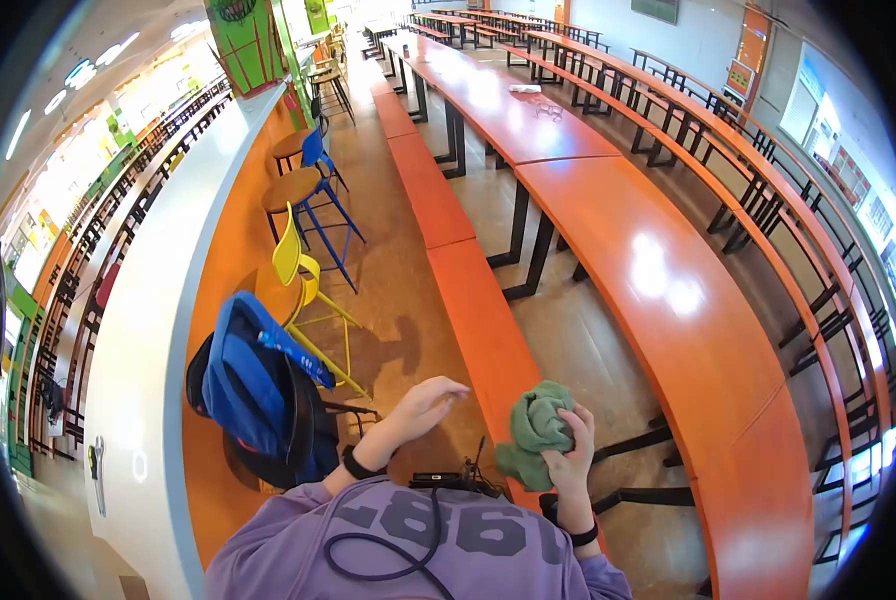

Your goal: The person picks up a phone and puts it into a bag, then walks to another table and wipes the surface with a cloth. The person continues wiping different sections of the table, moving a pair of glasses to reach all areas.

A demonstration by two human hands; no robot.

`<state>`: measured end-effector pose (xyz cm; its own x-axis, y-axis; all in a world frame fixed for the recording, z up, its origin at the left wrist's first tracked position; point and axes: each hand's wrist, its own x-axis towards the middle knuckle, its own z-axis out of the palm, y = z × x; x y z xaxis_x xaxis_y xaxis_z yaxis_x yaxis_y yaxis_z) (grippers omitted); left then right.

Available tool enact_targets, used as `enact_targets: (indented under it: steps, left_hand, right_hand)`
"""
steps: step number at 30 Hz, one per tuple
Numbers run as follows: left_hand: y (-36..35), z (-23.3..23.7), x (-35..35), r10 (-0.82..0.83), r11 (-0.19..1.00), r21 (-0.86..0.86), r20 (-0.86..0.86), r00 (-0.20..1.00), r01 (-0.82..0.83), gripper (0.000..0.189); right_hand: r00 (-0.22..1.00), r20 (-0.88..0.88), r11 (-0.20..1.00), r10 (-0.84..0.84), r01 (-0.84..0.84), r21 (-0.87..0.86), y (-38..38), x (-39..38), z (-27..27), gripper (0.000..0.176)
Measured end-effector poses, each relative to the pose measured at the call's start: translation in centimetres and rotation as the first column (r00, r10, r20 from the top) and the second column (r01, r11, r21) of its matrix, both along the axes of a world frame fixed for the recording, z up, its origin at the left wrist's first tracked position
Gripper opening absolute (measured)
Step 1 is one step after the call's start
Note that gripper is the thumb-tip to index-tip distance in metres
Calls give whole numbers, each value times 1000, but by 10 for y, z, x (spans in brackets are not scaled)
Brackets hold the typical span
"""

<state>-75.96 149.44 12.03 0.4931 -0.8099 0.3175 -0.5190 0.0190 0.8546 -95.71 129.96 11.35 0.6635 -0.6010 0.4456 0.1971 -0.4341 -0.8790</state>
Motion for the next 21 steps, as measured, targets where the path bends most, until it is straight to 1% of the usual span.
enact_targets:
  steps: [1,3,4,6,8,10,11,12,16,21]
  left_hand:
    - [-17,4,17,-47,998,-37,28,998,48,27]
    - [-39,2,44,-106,992,-68,4,994,106,27]
    - [-48,-1,61,-137,987,-82,-11,991,136,27]
    - [-67,-11,94,-143,989,-34,-1,990,143,27]
    - [-85,-9,127,-161,987,3,33,986,161,27]
    - [-95,2,155,-200,980,38,81,976,198,28]
    - [-99,4,174,-181,983,29,73,981,179,28]
    - [-102,6,192,-159,987,15,63,985,158,27]
    - [-106,9,255,-36,999,-7,-11,999,36,27]
    - [-115,-5,353,-22,999,-49,0,1000,22,28]
  right_hand:
    - [1000,7,1000,-5,5,-7,-8,11,-5,55]
    - [1000,17,1000,-18,18,-19,-25,26,-16,56]
    - [998,6,998,-58,58,-11,-33,38,-22,55]
    - [986,-28,986,-165,166,20,-49,64,-30,56]
    - [965,-72,966,-251,255,47,-68,94,-32,56]
    - [966,-83,966,-245,251,63,-86,123,-27,56]
    - [967,-86,967,-240,246,65,-95,144,-22,57]
    - [978,-70,968,-198,207,144,-100,166,-15,56]
    - [994,-55,994,-92,95,61,-116,248,-6,55]
    - [997,-68,1000,20,-18,16,-119,362,-16,55]
